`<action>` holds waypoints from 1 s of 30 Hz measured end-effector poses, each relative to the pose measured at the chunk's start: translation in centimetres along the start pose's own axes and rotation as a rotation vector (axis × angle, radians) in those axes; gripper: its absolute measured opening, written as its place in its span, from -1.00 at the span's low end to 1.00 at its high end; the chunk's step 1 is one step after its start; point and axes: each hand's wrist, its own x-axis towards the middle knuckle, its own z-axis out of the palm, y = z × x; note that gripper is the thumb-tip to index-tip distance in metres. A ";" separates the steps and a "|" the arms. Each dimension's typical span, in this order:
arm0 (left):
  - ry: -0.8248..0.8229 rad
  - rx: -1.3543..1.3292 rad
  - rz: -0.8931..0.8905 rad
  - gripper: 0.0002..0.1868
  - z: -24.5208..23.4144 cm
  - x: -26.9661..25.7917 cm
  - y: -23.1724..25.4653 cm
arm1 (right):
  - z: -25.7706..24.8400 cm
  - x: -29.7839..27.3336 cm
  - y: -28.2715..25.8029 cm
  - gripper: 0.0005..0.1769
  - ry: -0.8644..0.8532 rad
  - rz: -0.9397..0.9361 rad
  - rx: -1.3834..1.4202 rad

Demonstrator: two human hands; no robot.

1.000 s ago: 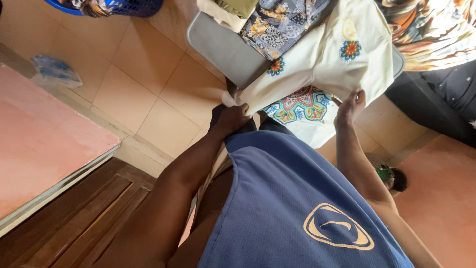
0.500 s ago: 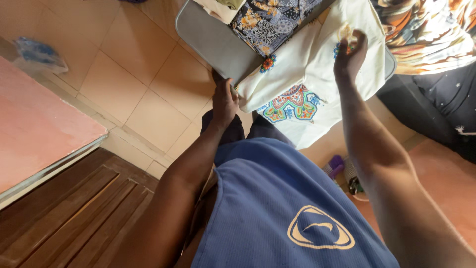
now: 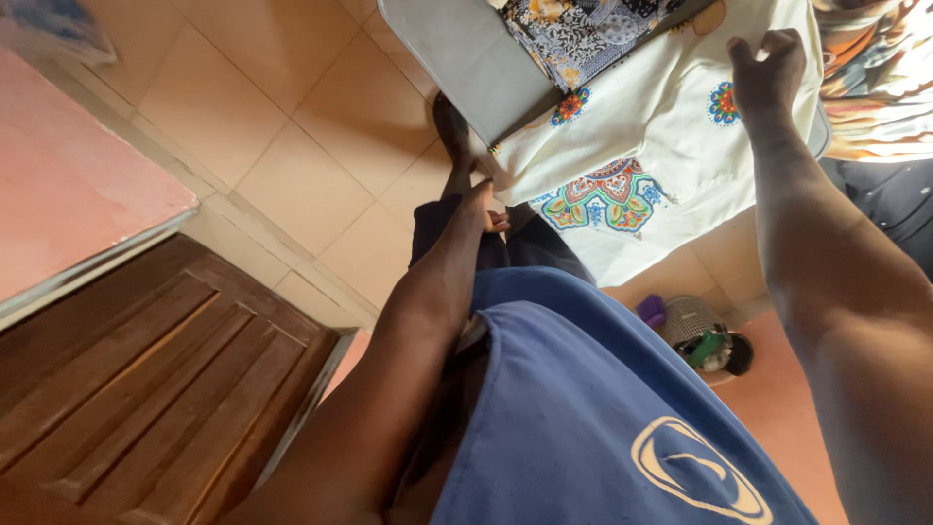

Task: The person folds clean clothes at a small table. They fold small garments by hand, then lay out a large patterned shirt, smooth and align it on the table, and fold it section by section, placing finished pieces on a pile beside the table.

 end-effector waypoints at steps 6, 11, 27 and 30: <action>-0.282 -0.562 0.119 -0.65 0.9 2.4 -3.7 | -2.3 -0.4 -0.1 -0.63 -0.051 0.148 0.037; -0.508 -0.433 0.239 -0.69 -1.8 -0.2 -7.9 | -3.1 1.0 0.9 -0.63 -0.008 -0.162 -0.236; 0.315 0.469 1.569 -0.33 -0.6 -12.6 1.4 | -4.7 -0.9 4.3 -0.41 -0.485 0.433 0.044; 0.527 0.672 1.703 -0.36 -1.0 -15.4 2.1 | -2.9 -1.2 4.4 -0.55 -0.242 0.223 0.056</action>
